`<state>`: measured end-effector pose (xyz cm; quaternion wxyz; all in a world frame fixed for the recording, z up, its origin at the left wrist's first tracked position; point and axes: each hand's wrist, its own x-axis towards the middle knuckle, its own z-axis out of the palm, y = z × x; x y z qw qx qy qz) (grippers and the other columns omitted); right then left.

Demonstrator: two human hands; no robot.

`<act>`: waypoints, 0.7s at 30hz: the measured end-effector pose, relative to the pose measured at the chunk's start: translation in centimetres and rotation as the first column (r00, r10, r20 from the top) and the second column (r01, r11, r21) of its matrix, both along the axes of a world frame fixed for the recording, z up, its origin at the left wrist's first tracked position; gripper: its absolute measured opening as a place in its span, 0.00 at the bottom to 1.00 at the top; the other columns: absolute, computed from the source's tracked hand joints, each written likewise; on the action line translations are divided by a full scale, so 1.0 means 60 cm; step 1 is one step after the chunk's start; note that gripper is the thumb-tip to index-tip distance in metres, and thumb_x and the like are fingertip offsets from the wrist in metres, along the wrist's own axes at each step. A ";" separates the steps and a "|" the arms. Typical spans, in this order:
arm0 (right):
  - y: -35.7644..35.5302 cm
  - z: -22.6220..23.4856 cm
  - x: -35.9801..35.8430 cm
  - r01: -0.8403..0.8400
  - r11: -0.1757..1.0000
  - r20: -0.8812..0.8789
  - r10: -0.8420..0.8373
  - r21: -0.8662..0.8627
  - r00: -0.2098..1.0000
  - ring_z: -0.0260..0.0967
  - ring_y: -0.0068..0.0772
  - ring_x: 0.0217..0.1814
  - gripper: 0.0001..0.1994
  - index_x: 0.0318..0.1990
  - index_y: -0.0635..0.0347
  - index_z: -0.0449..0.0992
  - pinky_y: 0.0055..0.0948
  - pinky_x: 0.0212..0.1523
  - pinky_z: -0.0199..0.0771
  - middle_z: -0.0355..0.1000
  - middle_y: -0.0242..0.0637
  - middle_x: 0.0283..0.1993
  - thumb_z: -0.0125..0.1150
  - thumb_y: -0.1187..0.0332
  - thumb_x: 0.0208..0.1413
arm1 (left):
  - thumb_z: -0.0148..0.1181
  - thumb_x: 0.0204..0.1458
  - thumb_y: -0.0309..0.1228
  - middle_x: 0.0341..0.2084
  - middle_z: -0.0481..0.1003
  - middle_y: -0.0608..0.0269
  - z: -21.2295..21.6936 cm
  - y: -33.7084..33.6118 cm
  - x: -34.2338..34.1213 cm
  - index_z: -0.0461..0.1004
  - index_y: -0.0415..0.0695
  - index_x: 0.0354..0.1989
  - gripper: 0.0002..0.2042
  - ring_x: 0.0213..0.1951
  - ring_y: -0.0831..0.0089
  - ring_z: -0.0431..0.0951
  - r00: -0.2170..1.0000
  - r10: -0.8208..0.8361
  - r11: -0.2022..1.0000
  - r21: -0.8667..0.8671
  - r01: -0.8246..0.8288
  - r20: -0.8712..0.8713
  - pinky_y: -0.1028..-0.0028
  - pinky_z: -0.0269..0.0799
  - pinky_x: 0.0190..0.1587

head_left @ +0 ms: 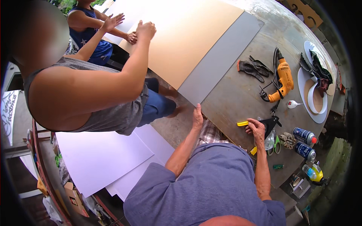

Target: Aligning and checking the edges of several white and beige panels on a workshop table.

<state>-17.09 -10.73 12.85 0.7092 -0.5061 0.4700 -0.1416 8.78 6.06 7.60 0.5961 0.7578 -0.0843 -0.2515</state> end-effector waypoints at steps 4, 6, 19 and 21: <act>-0.001 0.000 -0.001 0.016 1.000 -0.047 -0.015 0.004 0.999 0.72 0.21 0.23 0.11 0.45 0.63 0.78 0.18 0.24 0.71 0.75 0.35 0.26 0.57 0.70 0.57 | 0.38 0.63 0.52 0.42 0.74 0.50 -0.010 0.000 0.002 0.69 0.30 0.46 0.30 0.46 0.63 0.71 1.000 -0.013 1.000 0.000 0.013 -0.020 0.69 0.64 0.51; -0.001 0.001 -0.001 0.000 1.000 -0.011 0.000 0.009 1.000 0.72 0.20 0.23 0.11 0.45 0.63 0.78 0.18 0.24 0.71 0.75 0.34 0.26 0.57 0.70 0.57 | 0.38 0.63 0.52 0.42 0.74 0.50 -0.012 -0.001 0.001 0.70 0.30 0.46 0.30 0.46 0.63 0.71 1.000 -0.010 1.000 0.007 0.010 -0.023 0.68 0.64 0.51; 0.000 0.009 0.001 0.000 1.000 -0.058 -0.001 -0.027 0.998 0.72 0.21 0.23 0.12 0.45 0.64 0.78 0.18 0.25 0.71 0.76 0.34 0.26 0.56 0.70 0.57 | 0.37 0.63 0.53 0.48 0.70 0.53 -0.005 0.006 0.006 0.66 0.30 0.51 0.32 0.51 0.67 0.67 0.984 -0.083 0.997 -0.012 0.082 -0.160 0.71 0.59 0.57; -0.001 0.008 0.001 -0.017 1.000 -0.022 0.016 -0.025 1.000 0.72 0.21 0.23 0.12 0.45 0.64 0.78 0.18 0.25 0.71 0.76 0.35 0.26 0.56 0.70 0.57 | 0.37 0.63 0.53 0.49 0.69 0.53 -0.004 0.004 0.006 0.66 0.30 0.51 0.32 0.51 0.67 0.67 0.986 -0.085 0.996 -0.007 0.085 -0.145 0.71 0.58 0.58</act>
